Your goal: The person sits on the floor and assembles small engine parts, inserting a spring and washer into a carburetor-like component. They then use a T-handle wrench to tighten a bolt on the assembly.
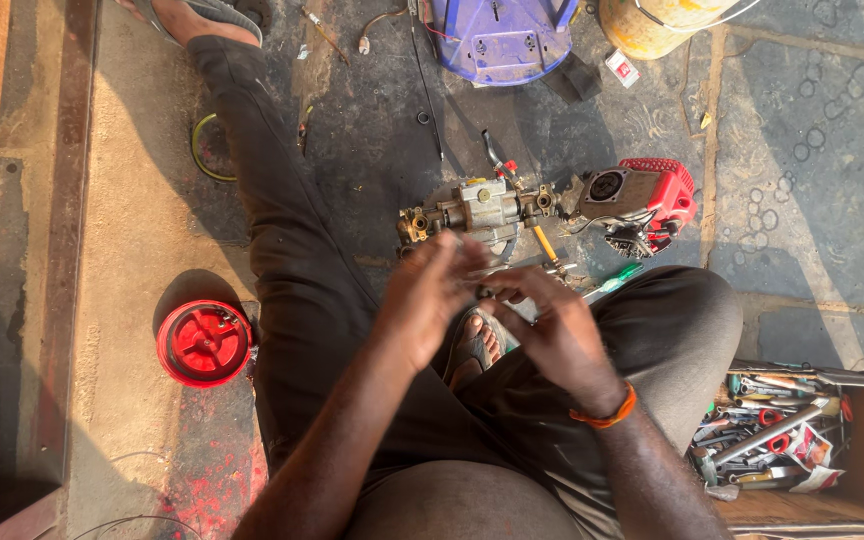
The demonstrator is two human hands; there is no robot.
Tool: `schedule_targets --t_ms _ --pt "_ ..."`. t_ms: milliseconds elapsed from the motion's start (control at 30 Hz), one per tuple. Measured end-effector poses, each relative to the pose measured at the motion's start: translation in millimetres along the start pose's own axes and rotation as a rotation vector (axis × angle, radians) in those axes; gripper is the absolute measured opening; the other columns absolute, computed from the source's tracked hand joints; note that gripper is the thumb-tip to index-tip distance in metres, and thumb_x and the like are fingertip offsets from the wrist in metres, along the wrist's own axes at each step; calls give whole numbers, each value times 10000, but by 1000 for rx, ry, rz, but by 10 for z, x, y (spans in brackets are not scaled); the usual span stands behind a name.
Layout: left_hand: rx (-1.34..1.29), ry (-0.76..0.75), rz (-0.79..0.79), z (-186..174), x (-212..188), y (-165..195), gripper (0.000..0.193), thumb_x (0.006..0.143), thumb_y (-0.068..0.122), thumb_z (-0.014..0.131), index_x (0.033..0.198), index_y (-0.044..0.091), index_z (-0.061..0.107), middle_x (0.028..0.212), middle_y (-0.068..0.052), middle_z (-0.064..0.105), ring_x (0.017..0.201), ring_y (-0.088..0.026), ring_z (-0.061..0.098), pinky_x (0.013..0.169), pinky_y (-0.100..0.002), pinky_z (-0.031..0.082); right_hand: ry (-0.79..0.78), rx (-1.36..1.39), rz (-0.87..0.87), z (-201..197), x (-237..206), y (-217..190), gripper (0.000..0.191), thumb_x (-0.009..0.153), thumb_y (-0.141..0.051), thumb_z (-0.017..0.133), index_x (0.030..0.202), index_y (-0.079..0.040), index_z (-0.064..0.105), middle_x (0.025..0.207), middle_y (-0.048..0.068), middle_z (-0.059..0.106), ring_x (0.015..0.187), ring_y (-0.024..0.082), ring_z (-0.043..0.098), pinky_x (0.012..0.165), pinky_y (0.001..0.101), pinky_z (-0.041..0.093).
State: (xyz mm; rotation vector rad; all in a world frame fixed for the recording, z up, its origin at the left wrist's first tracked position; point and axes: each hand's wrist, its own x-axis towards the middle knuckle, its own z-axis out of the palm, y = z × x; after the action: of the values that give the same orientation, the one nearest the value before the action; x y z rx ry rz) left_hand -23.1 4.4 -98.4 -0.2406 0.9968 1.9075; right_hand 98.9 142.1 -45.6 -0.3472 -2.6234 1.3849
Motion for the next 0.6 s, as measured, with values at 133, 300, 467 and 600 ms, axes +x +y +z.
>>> schedule_targets --t_ms 133,300,467,600 --pt "129 250 389 -606 343 304 235 998 188 686 1186 48 692 951 -80 682 848 -168 673 796 -338 623 96 545 198 -84 -52 238 259 966 -111 723 1209 -48 659 1161 77 741 1055 155 707 943 327 581" --pt "258 422 277 -1216 894 403 260 1000 197 646 1186 19 685 1015 -75 689 889 -154 690 822 -332 634 247 687 311 -187 21 399 244 995 -121 698 1199 -2 639 1095 120 750 943 150 702 858 309 583" --pt "709 507 555 -1075 1026 218 269 987 198 680 1203 42 638 1068 -87 705 942 -154 703 827 -333 615 291 661 327 -207 51 409 265 1001 -151 697 1210 4 645 1089 117 748 923 137 691 846 297 566" --pt "1017 340 794 -698 795 195 247 987 186 720 1187 51 669 1027 -97 724 957 -192 719 846 -343 622 307 665 344 -234 58 414 261 1004 -149 698 1211 2 646 1077 111 741 920 137 690 849 300 573"
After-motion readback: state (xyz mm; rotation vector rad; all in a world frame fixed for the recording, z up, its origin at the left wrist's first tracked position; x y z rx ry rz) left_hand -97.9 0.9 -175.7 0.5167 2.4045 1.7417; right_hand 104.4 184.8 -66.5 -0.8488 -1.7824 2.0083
